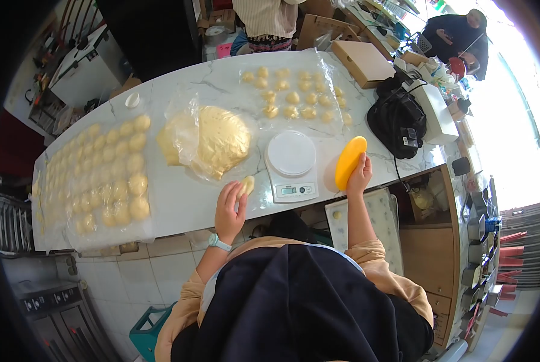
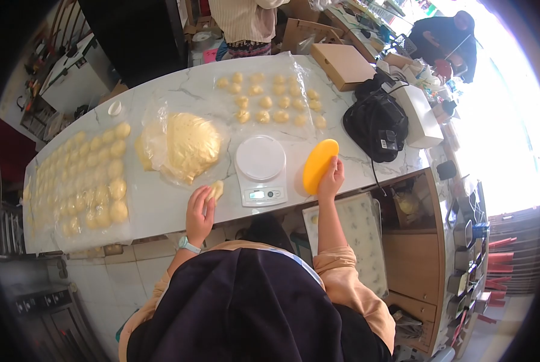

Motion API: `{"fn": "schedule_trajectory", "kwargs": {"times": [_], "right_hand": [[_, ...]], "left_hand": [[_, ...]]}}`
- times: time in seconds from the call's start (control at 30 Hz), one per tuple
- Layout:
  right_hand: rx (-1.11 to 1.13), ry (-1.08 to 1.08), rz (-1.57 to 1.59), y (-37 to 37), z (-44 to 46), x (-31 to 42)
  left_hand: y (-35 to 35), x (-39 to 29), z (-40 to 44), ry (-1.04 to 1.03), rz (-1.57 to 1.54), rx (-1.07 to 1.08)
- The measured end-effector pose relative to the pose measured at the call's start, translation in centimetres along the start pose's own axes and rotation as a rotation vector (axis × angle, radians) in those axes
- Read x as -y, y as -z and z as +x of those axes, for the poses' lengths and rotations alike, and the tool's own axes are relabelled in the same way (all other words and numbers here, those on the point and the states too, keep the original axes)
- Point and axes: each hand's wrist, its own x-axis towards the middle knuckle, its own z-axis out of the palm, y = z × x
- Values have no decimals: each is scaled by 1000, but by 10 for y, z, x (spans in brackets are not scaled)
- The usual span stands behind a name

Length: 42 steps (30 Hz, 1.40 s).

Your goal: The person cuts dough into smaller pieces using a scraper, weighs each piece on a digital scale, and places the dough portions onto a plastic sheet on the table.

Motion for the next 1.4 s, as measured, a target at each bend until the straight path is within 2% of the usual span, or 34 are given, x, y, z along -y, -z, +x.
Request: {"fn": "schedule_trajectory", "kwargs": {"times": [0.53, 0.63, 1.1, 1.4], "right_hand": [[-2, -40, -31, 0, -3, 5], [-6, 11, -98, -2, -4, 7], [-8, -36, 29, 0, -2, 3], [13, -35, 60, 1, -3, 3]], "left_hand": [[-2, 1, -2, -13, 62, -5], [-2, 2, -1, -29, 37, -11], [-3, 1, -2, -39, 37, -15], [-5, 7, -9, 26, -93, -46]]}}
